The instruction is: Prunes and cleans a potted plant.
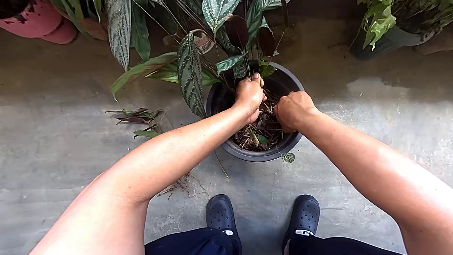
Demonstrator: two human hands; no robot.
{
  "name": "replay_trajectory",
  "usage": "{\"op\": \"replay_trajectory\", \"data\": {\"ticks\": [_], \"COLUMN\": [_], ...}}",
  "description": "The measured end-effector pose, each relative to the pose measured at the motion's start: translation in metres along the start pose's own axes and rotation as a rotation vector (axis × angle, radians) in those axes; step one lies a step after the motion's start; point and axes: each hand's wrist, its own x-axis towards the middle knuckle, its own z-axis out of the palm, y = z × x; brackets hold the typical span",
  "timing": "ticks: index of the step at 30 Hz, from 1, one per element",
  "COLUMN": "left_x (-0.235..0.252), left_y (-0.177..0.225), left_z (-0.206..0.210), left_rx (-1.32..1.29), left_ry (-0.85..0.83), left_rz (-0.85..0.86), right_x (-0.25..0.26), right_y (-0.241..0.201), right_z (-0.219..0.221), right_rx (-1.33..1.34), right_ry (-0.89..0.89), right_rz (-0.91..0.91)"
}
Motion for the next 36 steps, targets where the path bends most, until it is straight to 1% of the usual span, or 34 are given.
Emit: {"op": "replay_trajectory", "data": {"ticks": [2,5,10,11,13,14,16,18,21,23,26,29,31,32,34,36], "left_x": [-0.002,0.000,0.007,0.008,0.010,0.010,0.004,-0.008,-0.025,-0.036,-0.056,-0.076,-0.090,-0.097,-0.109,-0.125], "left_y": [0.000,-0.002,-0.002,0.003,0.027,0.040,0.054,0.061,0.067,0.074,0.083,0.093,0.098,0.098,0.094,0.080], "left_z": [0.003,0.001,-0.002,-0.003,-0.006,-0.009,-0.015,-0.020,-0.034,-0.045,-0.063,-0.095,-0.127,-0.145,-0.187,-0.232], "left_rx": [-0.005,0.004,0.046,0.052,0.022,-0.009,-0.042,-0.025,-0.056,-0.069,-0.021,0.153,0.279,0.334,0.386,0.371], "left_ry": [-0.019,-0.020,-0.004,0.009,0.025,0.021,-0.017,-0.096,-0.173,-0.231,-0.363,-0.574,-0.649,-0.651,-0.600,-0.459], "left_rz": [-0.004,-0.004,0.021,0.052,0.181,0.243,0.292,0.247,0.114,0.059,0.014,0.055,0.104,0.128,0.150,0.145], "right_x": [0.005,0.010,0.013,0.012,0.012,0.009,-0.004,-0.023,-0.055,-0.068,-0.071,-0.075,-0.076,-0.075,-0.068,-0.056], "right_y": [-0.004,-0.006,0.002,0.004,0.006,0.004,-0.001,0.004,0.026,0.048,0.083,0.110,0.127,0.136,0.155,0.179], "right_z": [0.001,0.003,0.012,0.015,0.021,0.020,0.006,-0.012,-0.017,-0.013,-0.001,0.009,0.014,0.017,0.026,0.045], "right_rx": [-0.028,-0.055,0.037,0.070,0.106,0.109,0.066,-0.012,-0.033,0.020,0.191,0.369,0.426,0.445,0.479,0.502], "right_ry": [-0.011,-0.006,0.035,0.042,0.045,0.041,0.039,0.079,0.132,0.114,0.041,0.034,0.050,0.063,0.098,0.155], "right_rz": [0.025,-0.009,-0.069,-0.077,-0.073,-0.058,-0.012,0.005,-0.011,-0.019,-0.057,-0.087,-0.080,-0.074,-0.045,-0.028]}}
